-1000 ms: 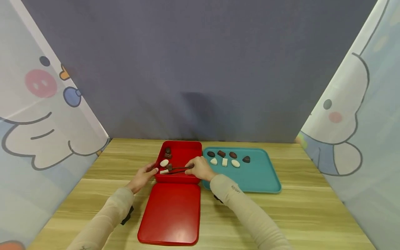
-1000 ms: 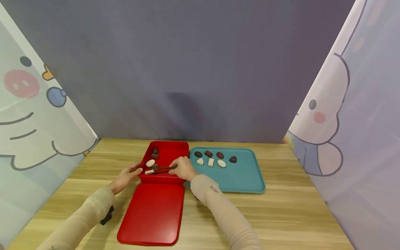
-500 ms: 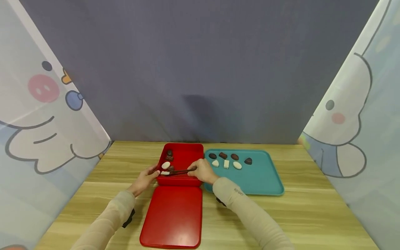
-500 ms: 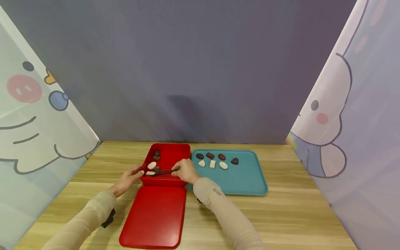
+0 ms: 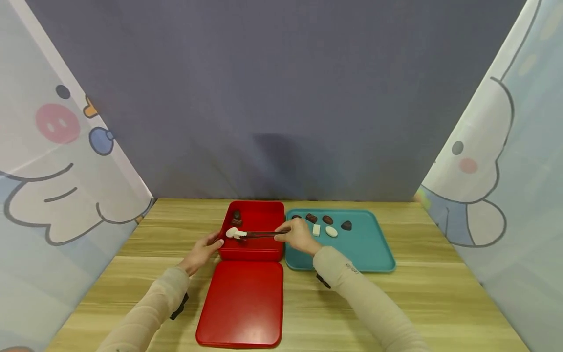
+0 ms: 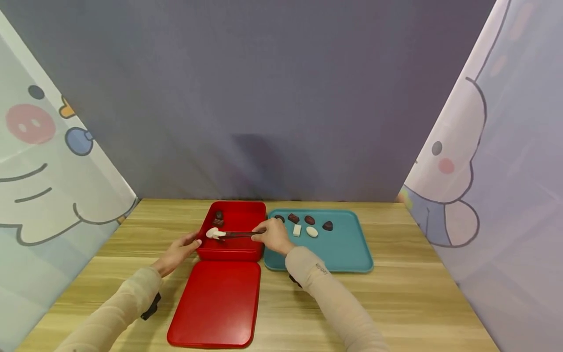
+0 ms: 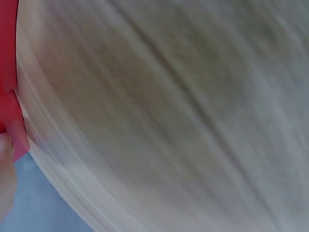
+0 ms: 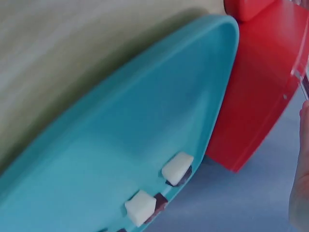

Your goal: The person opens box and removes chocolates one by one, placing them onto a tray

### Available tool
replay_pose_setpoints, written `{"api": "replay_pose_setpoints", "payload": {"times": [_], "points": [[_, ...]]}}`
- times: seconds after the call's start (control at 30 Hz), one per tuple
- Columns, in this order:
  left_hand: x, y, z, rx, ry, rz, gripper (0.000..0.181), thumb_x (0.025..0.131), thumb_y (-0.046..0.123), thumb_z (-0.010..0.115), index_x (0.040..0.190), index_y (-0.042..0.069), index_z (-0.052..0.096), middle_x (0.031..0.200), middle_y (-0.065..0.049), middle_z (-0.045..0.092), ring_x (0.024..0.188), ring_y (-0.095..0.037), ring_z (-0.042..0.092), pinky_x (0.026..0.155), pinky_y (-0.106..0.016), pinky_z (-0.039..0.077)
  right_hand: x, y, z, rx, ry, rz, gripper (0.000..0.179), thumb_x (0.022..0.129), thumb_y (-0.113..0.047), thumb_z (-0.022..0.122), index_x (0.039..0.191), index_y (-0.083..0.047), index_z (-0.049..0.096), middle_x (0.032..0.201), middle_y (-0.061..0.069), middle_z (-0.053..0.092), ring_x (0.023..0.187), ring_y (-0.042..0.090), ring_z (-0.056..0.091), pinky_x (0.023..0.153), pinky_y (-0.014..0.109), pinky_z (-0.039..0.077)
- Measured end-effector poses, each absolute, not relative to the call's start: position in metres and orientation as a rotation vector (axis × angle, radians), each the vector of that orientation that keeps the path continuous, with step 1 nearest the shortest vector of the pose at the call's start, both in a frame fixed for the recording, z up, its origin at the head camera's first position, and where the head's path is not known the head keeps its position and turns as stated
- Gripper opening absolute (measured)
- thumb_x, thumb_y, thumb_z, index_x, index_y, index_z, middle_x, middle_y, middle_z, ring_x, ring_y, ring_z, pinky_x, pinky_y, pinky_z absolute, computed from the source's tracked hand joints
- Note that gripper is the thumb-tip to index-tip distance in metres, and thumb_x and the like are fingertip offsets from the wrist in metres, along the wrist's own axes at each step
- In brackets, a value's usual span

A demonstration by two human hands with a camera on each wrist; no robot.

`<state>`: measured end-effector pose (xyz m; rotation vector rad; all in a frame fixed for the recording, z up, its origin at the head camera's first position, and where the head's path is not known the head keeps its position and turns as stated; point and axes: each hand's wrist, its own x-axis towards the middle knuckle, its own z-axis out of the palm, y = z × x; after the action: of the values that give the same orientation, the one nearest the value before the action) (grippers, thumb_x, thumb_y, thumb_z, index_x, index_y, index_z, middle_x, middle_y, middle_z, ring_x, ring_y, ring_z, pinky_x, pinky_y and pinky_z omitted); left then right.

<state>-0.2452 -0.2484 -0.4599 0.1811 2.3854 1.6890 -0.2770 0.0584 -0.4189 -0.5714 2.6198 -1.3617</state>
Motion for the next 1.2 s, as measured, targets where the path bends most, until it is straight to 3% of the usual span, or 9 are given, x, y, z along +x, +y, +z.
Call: {"api": "replay_pose_setpoints", "payload": {"times": [0.17, 0.57, 1.07, 1.2], "points": [[-0.247, -0.248, -0.458, 0.19, 2.383, 1.694, 0.058, 0.099, 0.021, 0.041, 0.145, -0.003, 0.015, 0.148, -0.025, 0.021, 0.134, -0.039, 0.026, 0.108, -0.05, 0.029, -0.278, 0.071, -0.411, -0.547, 2.584, -1.424, 0.017, 0.081, -0.02, 0.071, 0.097, -0.014, 0.073, 0.095, 0.002, 0.069, 0.079, 0.013, 0.063, 0.066, 0.028, 0.054], [-0.247, -0.246, -0.459, 0.133, 2.39, 1.67, 0.058, 0.099, 0.021, 0.042, 0.145, -0.004, 0.016, 0.149, -0.024, 0.02, 0.136, -0.038, 0.022, 0.109, -0.051, 0.025, -0.274, 0.093, -0.41, -0.495, 2.657, -1.382, 0.01, 0.079, -0.018, 0.072, 0.089, -0.018, 0.074, 0.085, -0.002, 0.07, 0.075, 0.011, 0.063, 0.062, 0.026, 0.053], [-0.248, -0.245, -0.459, 0.157, 2.383, 1.693, 0.057, 0.099, 0.02, 0.042, 0.145, -0.003, 0.018, 0.148, -0.024, 0.023, 0.135, -0.038, 0.024, 0.109, -0.051, 0.026, -0.267, 0.139, -0.396, -0.452, 2.665, -1.453, 0.02, 0.079, -0.019, 0.073, 0.097, -0.012, 0.073, 0.105, 0.009, 0.067, 0.089, 0.019, 0.064, 0.072, 0.038, 0.055], [-0.247, -0.246, -0.458, 0.151, 2.388, 1.69, 0.057, 0.099, 0.019, 0.041, 0.145, -0.004, 0.017, 0.148, -0.025, 0.022, 0.135, -0.038, 0.025, 0.109, -0.051, 0.027, -0.265, 0.146, -0.395, -0.445, 2.68, -1.451, 0.022, 0.078, -0.021, 0.073, 0.098, -0.012, 0.073, 0.101, 0.009, 0.067, 0.085, 0.021, 0.064, 0.071, 0.043, 0.055]]}}
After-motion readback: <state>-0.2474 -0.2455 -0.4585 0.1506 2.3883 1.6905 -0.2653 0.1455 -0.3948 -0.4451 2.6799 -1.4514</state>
